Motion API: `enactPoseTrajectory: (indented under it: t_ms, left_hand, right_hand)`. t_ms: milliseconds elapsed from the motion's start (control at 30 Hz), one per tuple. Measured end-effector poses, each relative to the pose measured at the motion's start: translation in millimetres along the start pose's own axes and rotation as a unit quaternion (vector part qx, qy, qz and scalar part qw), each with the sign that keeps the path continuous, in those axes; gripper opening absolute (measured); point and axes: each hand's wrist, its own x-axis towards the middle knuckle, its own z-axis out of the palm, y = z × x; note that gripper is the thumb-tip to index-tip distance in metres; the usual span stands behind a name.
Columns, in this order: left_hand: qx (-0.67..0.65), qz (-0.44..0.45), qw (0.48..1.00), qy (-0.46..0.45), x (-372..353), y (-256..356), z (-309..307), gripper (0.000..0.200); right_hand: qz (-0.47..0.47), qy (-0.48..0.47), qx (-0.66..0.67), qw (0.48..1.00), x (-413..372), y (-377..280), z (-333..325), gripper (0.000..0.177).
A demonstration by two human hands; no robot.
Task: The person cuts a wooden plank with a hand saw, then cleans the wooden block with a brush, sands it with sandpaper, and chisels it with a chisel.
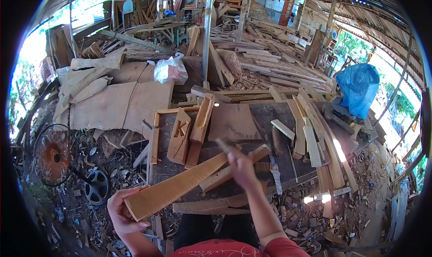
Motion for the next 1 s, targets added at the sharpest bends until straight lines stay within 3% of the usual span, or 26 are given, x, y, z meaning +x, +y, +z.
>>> enactPoseTrajectory:
  t_ms: [133, 200, 267, 300, 367, 433, 500, 633, 700, 733, 767, 833, 900, 967, 1000]
  left_hand:
    - [-0.017, -0.007, 1.000, 0.021, -1, 3, 5, 0.081]
    - [-0.039, -0.007, 0.999, 0.031, -2, 4, 7, 0.083]
    - [-0.029, -0.021, 0.999, 0.013, -4, 2, 4, 0.086]
    - [-0.030, -0.025, 0.999, 0.013, -3, 0, 5, 0.086]
    - [-0.041, 0.013, 0.999, 0.015, -2, -4, 6, 0.085]
    - [-0.036, 0.028, 0.999, 0.010, 0, -7, 6, 0.084]
    - [-0.034, 0.047, 0.998, 0.006, 2, -10, 7, 0.082]
    - [-0.093, 0.062, 0.994, -0.010, 1, -16, 9, 0.081]
    - [-0.110, 0.073, 0.991, -0.021, 4, -18, 9, 0.080]
    - [-0.122, 0.081, 0.989, -0.026, 6, -18, 10, 0.080]
    - [-0.134, 0.088, 0.987, -0.031, 7, -18, 10, 0.079]
    - [-0.114, 0.094, 0.988, -0.042, 8, -21, 6, 0.080]
    - [-0.077, 0.097, 0.990, -0.073, 9, -18, 5, 0.082]
    - [-0.065, 0.082, 0.993, -0.062, 7, -18, 6, 0.083]
    - [-0.055, 0.070, 0.995, -0.049, 6, -19, 7, 0.083]
  right_hand:
    - [0.065, 0.024, -0.087, 0.994, 18, 24, -7, 0.039]
    - [0.032, -0.062, -0.118, 0.991, 9, 2, -6, 0.036]
    - [-0.104, -0.059, 0.003, 0.993, -13, -22, 4, 0.035]
    - [-0.101, -0.061, 0.003, 0.993, -21, -36, 4, 0.035]
    - [-0.215, -0.086, 0.052, 0.971, -34, -55, 5, 0.034]
    - [-0.179, -0.079, 0.088, 0.977, -25, -39, 6, 0.035]
    - [0.062, -0.036, 0.019, 0.997, -2, -16, 1, 0.037]
    - [0.031, 0.031, 0.030, 0.999, 25, 28, -4, 0.042]
    - [0.138, -0.118, -0.058, 0.982, 21, -4, -5, 0.042]
    - [0.095, -0.112, 0.022, 0.989, 4, -26, -2, 0.040]
    - [0.095, -0.113, 0.021, 0.989, -9, -41, -1, 0.040]
    - [-0.119, -0.054, 0.081, 0.988, -28, -56, 3, 0.042]
    - [-0.095, -0.047, 0.107, 0.989, -17, -22, 10, 0.041]
    - [0.044, -0.012, 0.004, 0.999, 4, 13, 2, 0.035]
    - [0.042, -0.011, 0.003, 0.999, 14, 30, 1, 0.035]
